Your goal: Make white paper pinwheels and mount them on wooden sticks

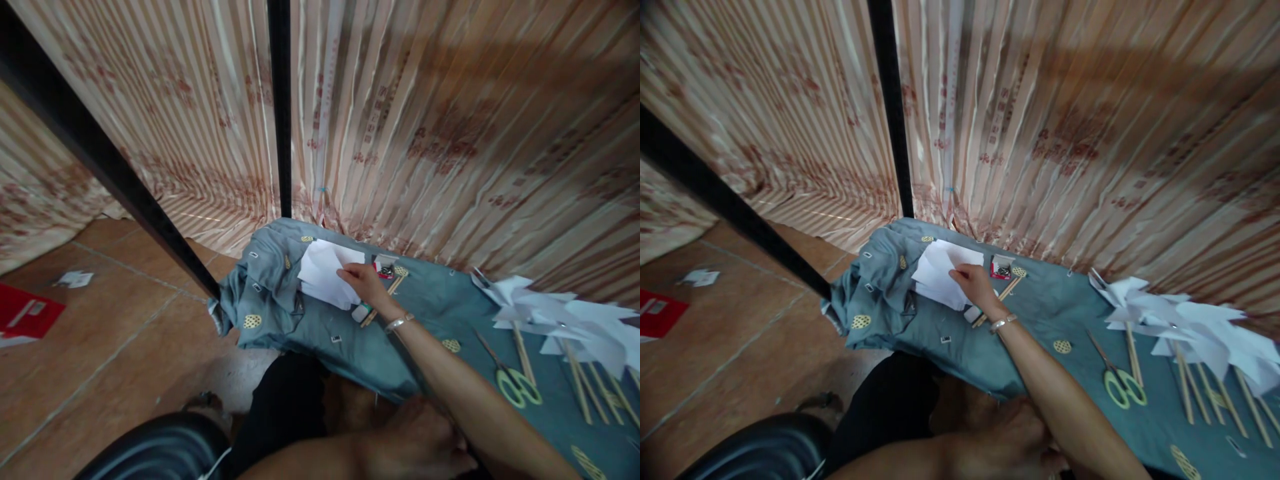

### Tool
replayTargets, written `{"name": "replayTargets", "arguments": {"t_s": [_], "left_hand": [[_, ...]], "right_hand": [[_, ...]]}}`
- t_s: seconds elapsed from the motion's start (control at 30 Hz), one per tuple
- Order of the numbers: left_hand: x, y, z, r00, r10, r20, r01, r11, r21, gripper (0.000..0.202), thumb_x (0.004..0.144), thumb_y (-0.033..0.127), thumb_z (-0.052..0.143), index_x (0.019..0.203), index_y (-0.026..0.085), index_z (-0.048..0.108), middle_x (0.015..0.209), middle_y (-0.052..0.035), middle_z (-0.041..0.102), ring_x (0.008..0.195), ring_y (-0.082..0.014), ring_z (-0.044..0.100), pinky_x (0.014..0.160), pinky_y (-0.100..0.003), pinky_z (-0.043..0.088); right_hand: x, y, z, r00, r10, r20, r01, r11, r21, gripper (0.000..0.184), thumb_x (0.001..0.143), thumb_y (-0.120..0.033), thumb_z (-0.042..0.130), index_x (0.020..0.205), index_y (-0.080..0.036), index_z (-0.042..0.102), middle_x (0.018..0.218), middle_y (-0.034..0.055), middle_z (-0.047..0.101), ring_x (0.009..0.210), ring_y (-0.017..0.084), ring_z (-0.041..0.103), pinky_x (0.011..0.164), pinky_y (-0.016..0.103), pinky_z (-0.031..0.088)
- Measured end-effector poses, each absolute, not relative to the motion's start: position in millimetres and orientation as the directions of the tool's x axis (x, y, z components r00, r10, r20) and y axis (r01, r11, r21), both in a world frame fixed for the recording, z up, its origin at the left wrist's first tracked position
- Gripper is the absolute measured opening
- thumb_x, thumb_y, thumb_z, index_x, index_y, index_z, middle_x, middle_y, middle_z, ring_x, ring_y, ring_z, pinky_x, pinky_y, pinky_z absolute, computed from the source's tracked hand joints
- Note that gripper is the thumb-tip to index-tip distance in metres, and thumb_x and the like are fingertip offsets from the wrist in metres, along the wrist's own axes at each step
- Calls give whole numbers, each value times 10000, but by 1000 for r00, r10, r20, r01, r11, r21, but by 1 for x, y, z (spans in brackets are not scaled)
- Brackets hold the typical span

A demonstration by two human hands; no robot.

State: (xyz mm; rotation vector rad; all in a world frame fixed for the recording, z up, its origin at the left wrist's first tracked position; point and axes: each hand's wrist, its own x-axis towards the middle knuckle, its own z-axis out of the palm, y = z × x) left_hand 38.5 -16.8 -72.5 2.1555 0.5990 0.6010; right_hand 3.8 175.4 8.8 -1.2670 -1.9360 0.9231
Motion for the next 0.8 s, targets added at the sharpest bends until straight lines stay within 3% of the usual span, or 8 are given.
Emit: {"name": "replayTargets", "arguments": {"t_s": [0.13,0.3,0.4,0.5,0.57,0.67,0.73,0.8], "left_hand": [[24,-10,-56,779,600,184,259,-575,776,197,826,388,658,757,222,739,729,-33,742,742,-208,681,727,-299,497],[-7,1,-16,656,708,262,241,-526,816,199,883,323,606,833,199,753,832,-47,756,819,-184,667,845,-313,476],[-19,8,-2,506,812,290,236,-454,859,223,894,324,586,816,195,749,799,-51,739,811,-187,647,823,-327,495],[-29,18,4,373,868,327,212,-423,881,219,890,349,587,895,196,744,857,-66,733,878,-202,648,822,-341,518],[-36,24,7,249,895,370,270,-431,861,242,885,359,590,1025,206,714,1008,-76,715,995,-216,631,902,-374,504],[-44,32,10,106,880,463,441,-459,771,544,856,371,623,1361,223,486,1328,-106,569,1217,-260,514,1007,-440,443],[-45,33,8,175,839,515,543,-518,661,682,842,360,634,1448,215,354,1419,-132,482,1291,-289,441,1055,-478,389],[-42,31,2,331,798,503,602,-589,539,666,839,303,629,1442,213,362,1460,-139,439,1348,-309,371,1081,-496,341]], "right_hand": [[35,153,34,-202,972,120,361,188,-914,436,732,-605,580,639,-180,602,513,-47,475,462,91,360,430,218,267],[105,101,62,68,992,103,170,90,-981,343,634,-511,737,706,-178,690,618,-15,640,534,110,507,493,218,394],[145,68,73,231,962,143,196,97,-976,321,639,-491,750,721,-185,703,630,-10,666,533,119,536,499,230,426],[169,35,81,326,899,293,394,152,-906,270,750,-459,689,806,-198,724,707,6,705,592,150,598,543,260,476],[176,15,83,274,855,441,573,224,-789,222,837,-404,625,894,-217,730,835,27,738,741,190,663,684,311,533],[178,-10,70,45,827,560,698,375,-610,196,909,-304,551,1002,-247,714,1043,55,737,998,224,667,931,400,512],[180,-22,51,-65,840,538,697,425,-578,217,929,-254,519,1042,-257,704,1087,61,728,1057,225,650,970,426,502],[184,-34,27,-104,865,490,683,421,-597,224,934,-234,514,1051,-258,704,1087,63,727,1079,226,640,973,441,508]]}}
